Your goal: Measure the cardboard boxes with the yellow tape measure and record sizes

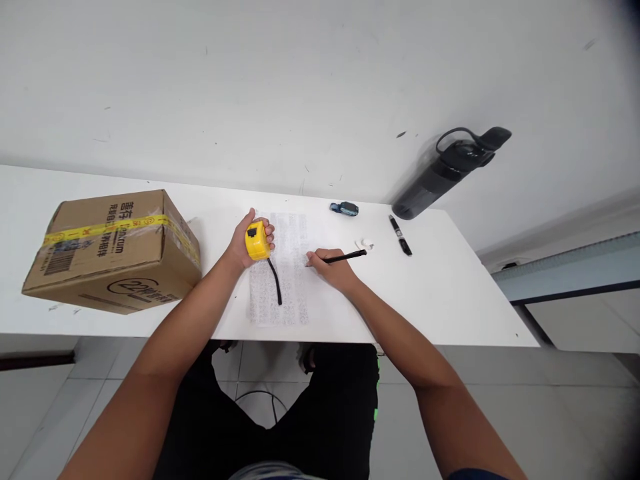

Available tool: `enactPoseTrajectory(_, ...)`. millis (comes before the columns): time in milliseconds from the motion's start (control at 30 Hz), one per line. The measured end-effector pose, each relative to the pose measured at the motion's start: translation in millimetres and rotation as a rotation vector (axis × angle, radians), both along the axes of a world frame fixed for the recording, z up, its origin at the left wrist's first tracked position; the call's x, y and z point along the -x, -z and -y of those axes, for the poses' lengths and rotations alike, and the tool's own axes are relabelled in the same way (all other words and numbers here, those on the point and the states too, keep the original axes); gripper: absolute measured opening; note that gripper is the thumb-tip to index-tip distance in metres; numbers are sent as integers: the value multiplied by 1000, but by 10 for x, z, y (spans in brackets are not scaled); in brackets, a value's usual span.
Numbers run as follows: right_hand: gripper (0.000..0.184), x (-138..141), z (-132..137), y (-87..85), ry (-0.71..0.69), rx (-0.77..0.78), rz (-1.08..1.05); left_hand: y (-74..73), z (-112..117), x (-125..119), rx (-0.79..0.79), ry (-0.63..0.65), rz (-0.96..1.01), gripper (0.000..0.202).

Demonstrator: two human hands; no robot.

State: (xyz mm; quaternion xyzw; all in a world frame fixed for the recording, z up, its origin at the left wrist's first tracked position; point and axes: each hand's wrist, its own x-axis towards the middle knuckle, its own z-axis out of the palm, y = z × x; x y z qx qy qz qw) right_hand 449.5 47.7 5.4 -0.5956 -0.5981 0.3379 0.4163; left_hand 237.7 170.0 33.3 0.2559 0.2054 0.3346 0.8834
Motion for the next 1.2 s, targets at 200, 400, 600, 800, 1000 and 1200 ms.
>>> enactPoseTrajectory(200,48,-1,9,-17,-24,-5,3,-19,11,-3,9,-3,-19,54)
enactPoseTrajectory(400,49,9,21,-57,-42,1,23,-19,3,-2,19,2,-26,54)
enactPoseTrajectory(600,44,-4,23,-53,20,-11,24,0,-7,-4,9,13,-16,55)
enactPoseTrajectory(800,45,-6,18,-50,-11,1,26,-4,-5,-9,16,4,-22,53)
enactPoseTrajectory(1000,44,-23,17,-24,1,-18,34,5,-11,-11,12,-3,-34,52)
enactPoseTrajectory(1200,43,-24,26,-22,36,-34,67,-2,-3,-19,20,-3,-29,53)
